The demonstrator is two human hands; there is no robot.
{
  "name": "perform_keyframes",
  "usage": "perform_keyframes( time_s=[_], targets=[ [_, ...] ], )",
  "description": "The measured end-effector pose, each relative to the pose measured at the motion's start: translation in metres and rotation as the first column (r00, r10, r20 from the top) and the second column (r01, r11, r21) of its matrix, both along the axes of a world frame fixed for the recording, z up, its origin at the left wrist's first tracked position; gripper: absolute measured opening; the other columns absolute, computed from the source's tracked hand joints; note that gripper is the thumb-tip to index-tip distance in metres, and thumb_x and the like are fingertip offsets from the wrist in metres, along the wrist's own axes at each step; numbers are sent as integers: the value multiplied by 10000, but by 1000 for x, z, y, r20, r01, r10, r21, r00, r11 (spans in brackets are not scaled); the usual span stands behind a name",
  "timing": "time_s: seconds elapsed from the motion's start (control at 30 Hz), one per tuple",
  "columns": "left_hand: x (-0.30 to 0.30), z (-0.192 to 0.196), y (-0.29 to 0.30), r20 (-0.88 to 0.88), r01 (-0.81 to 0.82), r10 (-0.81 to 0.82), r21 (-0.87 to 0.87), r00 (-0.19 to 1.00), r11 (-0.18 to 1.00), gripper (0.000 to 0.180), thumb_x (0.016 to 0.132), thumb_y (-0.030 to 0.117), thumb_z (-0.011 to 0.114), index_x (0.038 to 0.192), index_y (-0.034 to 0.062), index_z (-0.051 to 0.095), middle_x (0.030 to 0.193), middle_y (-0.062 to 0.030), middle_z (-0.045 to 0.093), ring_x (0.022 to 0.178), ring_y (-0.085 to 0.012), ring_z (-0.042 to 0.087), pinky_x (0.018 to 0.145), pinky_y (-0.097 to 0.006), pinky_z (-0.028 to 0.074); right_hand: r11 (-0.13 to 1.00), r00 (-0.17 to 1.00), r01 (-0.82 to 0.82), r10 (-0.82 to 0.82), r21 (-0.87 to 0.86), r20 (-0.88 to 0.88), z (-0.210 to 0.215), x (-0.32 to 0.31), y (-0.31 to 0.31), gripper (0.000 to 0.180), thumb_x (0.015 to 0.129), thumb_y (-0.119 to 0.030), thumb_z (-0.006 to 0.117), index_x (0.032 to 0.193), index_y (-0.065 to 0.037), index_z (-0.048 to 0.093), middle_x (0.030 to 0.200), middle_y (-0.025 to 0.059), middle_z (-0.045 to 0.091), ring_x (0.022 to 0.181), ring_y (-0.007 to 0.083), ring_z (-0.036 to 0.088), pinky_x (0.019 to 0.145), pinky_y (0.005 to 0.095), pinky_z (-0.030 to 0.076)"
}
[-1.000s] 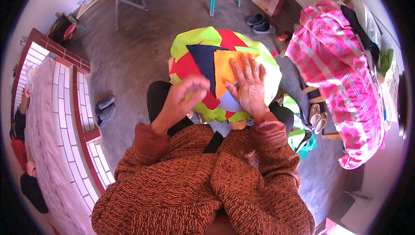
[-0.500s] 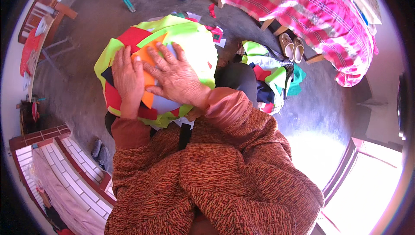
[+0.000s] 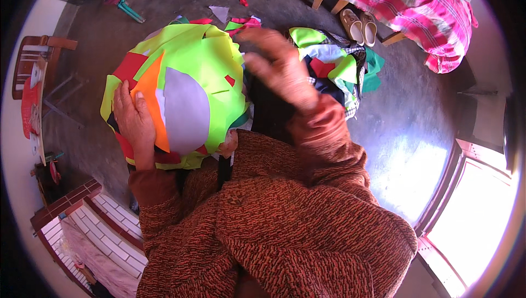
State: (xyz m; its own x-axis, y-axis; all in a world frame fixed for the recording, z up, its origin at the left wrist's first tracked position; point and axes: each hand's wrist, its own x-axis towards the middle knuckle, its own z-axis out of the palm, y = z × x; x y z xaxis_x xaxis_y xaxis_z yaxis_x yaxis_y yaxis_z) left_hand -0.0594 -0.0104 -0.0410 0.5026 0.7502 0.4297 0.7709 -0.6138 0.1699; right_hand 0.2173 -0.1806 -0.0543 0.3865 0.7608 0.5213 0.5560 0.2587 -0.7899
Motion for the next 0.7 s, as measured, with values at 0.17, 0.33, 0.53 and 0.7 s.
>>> perform_keyframes(
  time_s=[0.17,0.33,0.53,0.7],
  targets=[
    [3,5,-4,22,15,-15,-17,1000,1000,427,946,267,418,1272,-2,476,1292,-221,478,1212,-381,427,1026,-448,326,903,620,297,-430,-311,-656,-103,85,-88,253,891,-158,595,1084,4,620,942,56,651,839,110,597,727,238,482],
    [8,11,-7,50,70,-68,-44,996,997,398,946,219,418,1261,-18,476,1279,-230,481,1193,-393,436,1016,-445,332,634,384,386,-771,-670,-508,-233,102,-198,306,887,-311,576,970,-26,651,728,19,619,583,97,544,510,231,433],
    [10,12,-10,87,69,-58,-129,995,989,372,957,159,391,1263,-44,451,1287,-224,473,1193,-373,444,1009,-419,338,503,195,214,-862,-837,-468,-311,59,-233,266,867,-222,563,1073,-69,636,799,35,632,670,124,593,558,253,466],
    [15,17,-12,58,42,-32,-178,998,983,386,952,139,374,1273,-66,434,1289,-231,470,1194,-368,446,1010,-412,337,514,194,290,-858,-807,-476,-324,63,-211,247,828,-134,584,1040,-13,626,741,52,627,554,116,566,464,238,434]
  ],
)
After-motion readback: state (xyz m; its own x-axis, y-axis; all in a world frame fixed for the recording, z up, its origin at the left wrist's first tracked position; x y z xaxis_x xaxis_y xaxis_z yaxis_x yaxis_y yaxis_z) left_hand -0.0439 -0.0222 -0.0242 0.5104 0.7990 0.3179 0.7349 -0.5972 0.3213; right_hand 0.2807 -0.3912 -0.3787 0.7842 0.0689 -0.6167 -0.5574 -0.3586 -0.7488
